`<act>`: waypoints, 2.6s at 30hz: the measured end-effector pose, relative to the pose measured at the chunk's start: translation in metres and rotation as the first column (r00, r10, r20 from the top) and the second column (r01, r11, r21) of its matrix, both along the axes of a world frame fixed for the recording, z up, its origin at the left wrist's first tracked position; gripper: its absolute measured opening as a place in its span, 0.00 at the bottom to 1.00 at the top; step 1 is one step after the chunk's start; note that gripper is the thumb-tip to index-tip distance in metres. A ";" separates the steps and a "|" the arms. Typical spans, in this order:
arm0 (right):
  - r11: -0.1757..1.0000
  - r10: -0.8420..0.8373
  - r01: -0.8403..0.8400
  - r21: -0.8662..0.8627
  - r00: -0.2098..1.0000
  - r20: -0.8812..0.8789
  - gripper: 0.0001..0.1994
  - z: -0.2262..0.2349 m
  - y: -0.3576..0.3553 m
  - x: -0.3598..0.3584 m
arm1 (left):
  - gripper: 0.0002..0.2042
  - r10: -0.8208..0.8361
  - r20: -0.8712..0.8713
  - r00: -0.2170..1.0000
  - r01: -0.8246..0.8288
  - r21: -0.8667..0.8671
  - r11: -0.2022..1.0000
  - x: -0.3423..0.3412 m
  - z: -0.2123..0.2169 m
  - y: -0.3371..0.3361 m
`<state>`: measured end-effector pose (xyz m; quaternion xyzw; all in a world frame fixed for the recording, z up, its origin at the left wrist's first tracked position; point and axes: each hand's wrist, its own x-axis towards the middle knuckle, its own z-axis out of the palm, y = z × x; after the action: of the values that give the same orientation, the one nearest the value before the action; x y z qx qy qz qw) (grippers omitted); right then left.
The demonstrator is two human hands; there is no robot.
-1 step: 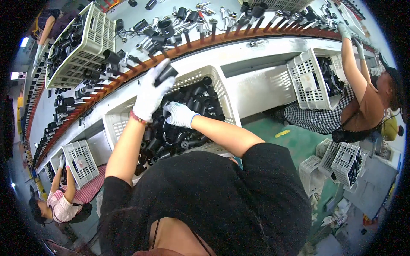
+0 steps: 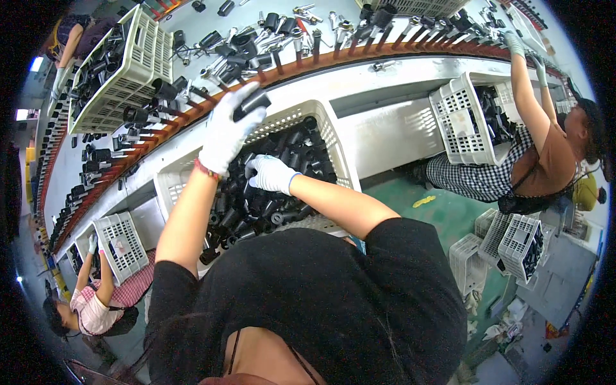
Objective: The person picks up black plastic components by hand from a storage bin and places them onto a rack on an assembly line.
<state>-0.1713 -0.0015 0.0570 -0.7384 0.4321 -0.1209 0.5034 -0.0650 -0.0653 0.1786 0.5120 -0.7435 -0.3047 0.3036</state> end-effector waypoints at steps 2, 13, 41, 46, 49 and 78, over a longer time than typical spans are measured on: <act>0.999 -0.033 0.033 0.018 0.999 0.021 0.12 0.012 0.004 -0.013 | 0.20 -0.029 0.127 0.991 0.039 -0.072 0.997 -0.019 0.022 -0.027; 0.935 -0.243 0.297 -0.194 0.935 0.259 0.14 0.055 -0.010 -0.063 | 0.19 0.164 0.624 0.764 -0.068 -0.175 0.982 -0.026 0.014 -0.151; 0.363 -0.245 0.044 -0.931 0.968 -0.050 0.11 0.105 -0.117 -0.052 | 0.19 -0.125 0.733 0.669 -0.121 0.273 0.954 0.061 -0.207 0.080; 0.939 -0.140 -0.072 -0.337 0.813 -0.565 0.08 0.000 -0.031 -0.023 | 0.37 0.150 0.279 0.949 -0.268 0.456 0.848 0.074 -0.190 0.082; 0.932 -0.332 0.127 -0.340 0.677 -0.657 0.09 -0.061 -0.020 -0.036 | 0.35 0.086 0.009 0.996 -0.077 0.537 0.840 0.068 -0.149 0.077; 0.873 -0.426 0.478 0.092 0.659 0.620 0.07 0.088 -0.028 -0.073 | 0.21 0.102 0.486 0.868 -0.001 -0.204 0.979 -0.083 -0.004 -0.153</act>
<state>-0.2438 -0.0293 0.1451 -0.5445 0.4057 -0.4958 0.5414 -0.1481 -0.2183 0.1749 0.5600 -0.8088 -0.0803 0.1605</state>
